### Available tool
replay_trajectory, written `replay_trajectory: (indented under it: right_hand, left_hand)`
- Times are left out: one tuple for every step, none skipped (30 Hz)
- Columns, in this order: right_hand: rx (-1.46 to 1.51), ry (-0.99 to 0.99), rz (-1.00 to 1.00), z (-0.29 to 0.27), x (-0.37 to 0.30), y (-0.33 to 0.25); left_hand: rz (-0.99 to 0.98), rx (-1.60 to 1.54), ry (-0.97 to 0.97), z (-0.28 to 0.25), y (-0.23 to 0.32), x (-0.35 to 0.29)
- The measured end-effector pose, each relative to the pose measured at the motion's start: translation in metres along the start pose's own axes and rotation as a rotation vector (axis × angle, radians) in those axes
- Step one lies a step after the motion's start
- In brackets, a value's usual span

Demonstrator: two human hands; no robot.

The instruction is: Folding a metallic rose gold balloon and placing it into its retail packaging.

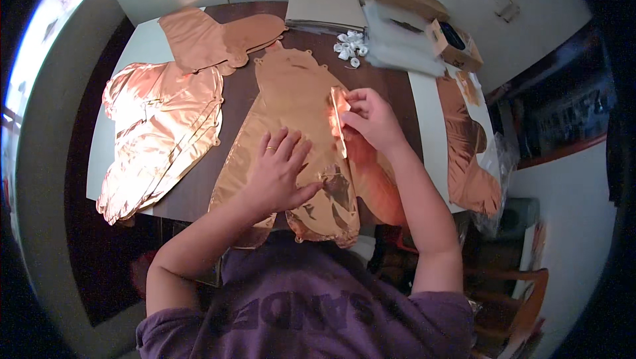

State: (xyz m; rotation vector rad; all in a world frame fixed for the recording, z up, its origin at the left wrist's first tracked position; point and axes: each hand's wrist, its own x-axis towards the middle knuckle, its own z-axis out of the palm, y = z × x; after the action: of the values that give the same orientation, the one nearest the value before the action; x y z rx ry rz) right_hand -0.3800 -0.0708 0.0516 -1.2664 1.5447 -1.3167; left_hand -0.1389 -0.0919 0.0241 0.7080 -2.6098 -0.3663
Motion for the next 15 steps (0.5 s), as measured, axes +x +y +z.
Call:
replay_trajectory:
  right_hand:
    - [0.016,-0.096,0.017,-0.007,-0.002,0.0]
    - [0.016,-0.102,0.013,-0.009,-0.001,0.004]
    - [0.021,-0.035,-0.02,-0.011,0.002,0.015]
    - [0.026,0.033,-0.054,-0.013,0.004,0.022]
    - [-0.388,0.105,-0.164,-0.015,0.006,0.024]
    - [-0.514,0.08,-0.309,-0.015,0.008,0.033]
    - [-0.64,0.056,-0.453,-0.014,0.01,0.04]
    - [-0.748,-0.039,-0.579,-0.01,0.012,0.039]
    - [-0.866,-0.108,-0.557,-0.005,0.008,0.037]
    - [-0.984,-0.177,-0.532,-0.002,0.004,0.035]
    - [-0.988,-0.26,-0.465,-0.001,0.003,0.033]
    - [-0.989,-0.259,-0.466,0.0,0.003,0.031]
    - [-1.035,-0.278,-0.47,0.001,0.003,0.03]
    - [-1.082,-0.298,-0.475,0.001,0.002,0.029]
    - [-1.082,-0.297,-0.475,0.001,0.002,0.029]
  left_hand:
    - [-0.003,-0.001,0.003,0.0,0.0,0.0]
    - [0.002,0.007,0.007,0.0,0.0,-0.001]
    - [0.011,0.011,0.012,0.001,0.0,0.0]
    - [0.01,0.01,0.015,0.002,0.0,0.0]
    - [0.009,0.004,0.016,0.002,0.0,0.001]
    - [0.009,-0.002,0.016,0.002,0.0,0.002]
    - [0.012,-0.003,0.018,0.002,0.001,0.002]
    - [0.009,0.002,0.021,0.003,0.0,0.001]
    - [0.008,0.007,0.024,0.002,-0.001,0.0]
    - [0.006,0.009,0.025,0.002,-0.001,0.0]
    - [0.003,0.003,0.02,0.002,-0.001,0.001]
    - [0.0,-0.004,0.015,0.002,-0.002,0.001]
    - [0.001,-0.003,0.015,0.002,-0.002,0.001]
    - [0.002,-0.01,0.01,0.002,-0.002,0.001]
    - [0.003,-0.016,0.006,0.001,-0.002,0.001]
